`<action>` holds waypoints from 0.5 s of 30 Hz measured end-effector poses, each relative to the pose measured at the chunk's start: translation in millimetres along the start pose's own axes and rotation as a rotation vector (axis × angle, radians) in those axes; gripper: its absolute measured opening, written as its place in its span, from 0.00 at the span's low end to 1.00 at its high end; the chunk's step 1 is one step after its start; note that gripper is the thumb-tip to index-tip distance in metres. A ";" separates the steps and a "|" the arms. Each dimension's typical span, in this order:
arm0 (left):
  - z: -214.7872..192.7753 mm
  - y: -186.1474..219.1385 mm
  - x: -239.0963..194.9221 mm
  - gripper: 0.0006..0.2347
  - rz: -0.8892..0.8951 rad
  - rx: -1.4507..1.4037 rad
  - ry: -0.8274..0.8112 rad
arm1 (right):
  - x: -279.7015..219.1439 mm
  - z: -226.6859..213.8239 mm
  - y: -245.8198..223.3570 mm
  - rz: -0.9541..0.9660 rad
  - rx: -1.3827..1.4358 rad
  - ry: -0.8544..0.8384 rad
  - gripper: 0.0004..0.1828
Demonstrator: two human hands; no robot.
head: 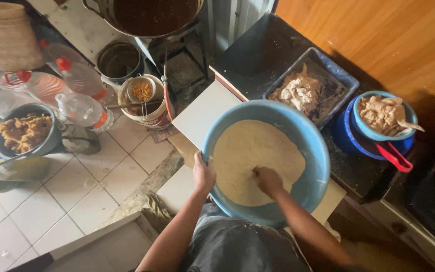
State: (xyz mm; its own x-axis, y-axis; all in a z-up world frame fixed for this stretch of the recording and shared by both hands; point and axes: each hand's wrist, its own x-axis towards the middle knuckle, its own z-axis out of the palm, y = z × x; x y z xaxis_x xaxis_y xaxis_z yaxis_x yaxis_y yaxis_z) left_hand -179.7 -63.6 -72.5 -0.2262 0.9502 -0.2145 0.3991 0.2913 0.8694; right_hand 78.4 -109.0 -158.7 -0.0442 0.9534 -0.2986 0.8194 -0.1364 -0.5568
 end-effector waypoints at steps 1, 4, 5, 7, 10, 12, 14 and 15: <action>1.4 1.1 1.6 0.16 0.021 -0.001 -0.002 | -0.7 -16.8 3.1 0.075 0.260 -0.091 0.23; 0.7 -5.5 -3.9 0.16 0.086 -0.035 -0.014 | -29.1 -64.2 0.4 0.173 0.006 -0.004 0.33; 0.5 -7.4 -3.1 0.15 0.115 -0.051 -0.016 | -35.9 -77.6 -4.9 0.174 -0.250 0.089 0.36; 2.0 -11.3 -0.8 0.14 0.148 -0.051 -0.017 | -43.3 -93.3 -16.7 0.381 -0.018 -0.114 0.40; 6.5 -15.9 3.7 0.13 0.146 -0.035 -0.025 | -47.5 -96.6 -23.7 0.452 0.160 -0.191 0.35; 8.6 -18.8 4.5 0.13 0.149 -0.028 -0.029 | -51.5 -89.9 -17.9 0.410 0.152 -0.195 0.26; 9.2 -21.7 3.8 0.14 0.170 -0.029 -0.025 | -56.3 -81.9 -5.7 0.353 0.078 -0.229 0.16; 8.5 -22.9 4.1 0.14 0.158 -0.034 -0.031 | -58.6 -78.4 0.3 0.338 0.094 -0.235 0.15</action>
State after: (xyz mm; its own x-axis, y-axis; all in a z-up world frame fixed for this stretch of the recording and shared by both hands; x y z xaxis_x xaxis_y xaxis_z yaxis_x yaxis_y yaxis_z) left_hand -182.2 -65.4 -97.0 -0.1347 0.9871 -0.0869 0.3974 0.1341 0.9078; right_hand 126.0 -143.8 -80.6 0.0799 0.7650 -0.6390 0.7547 -0.4652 -0.4626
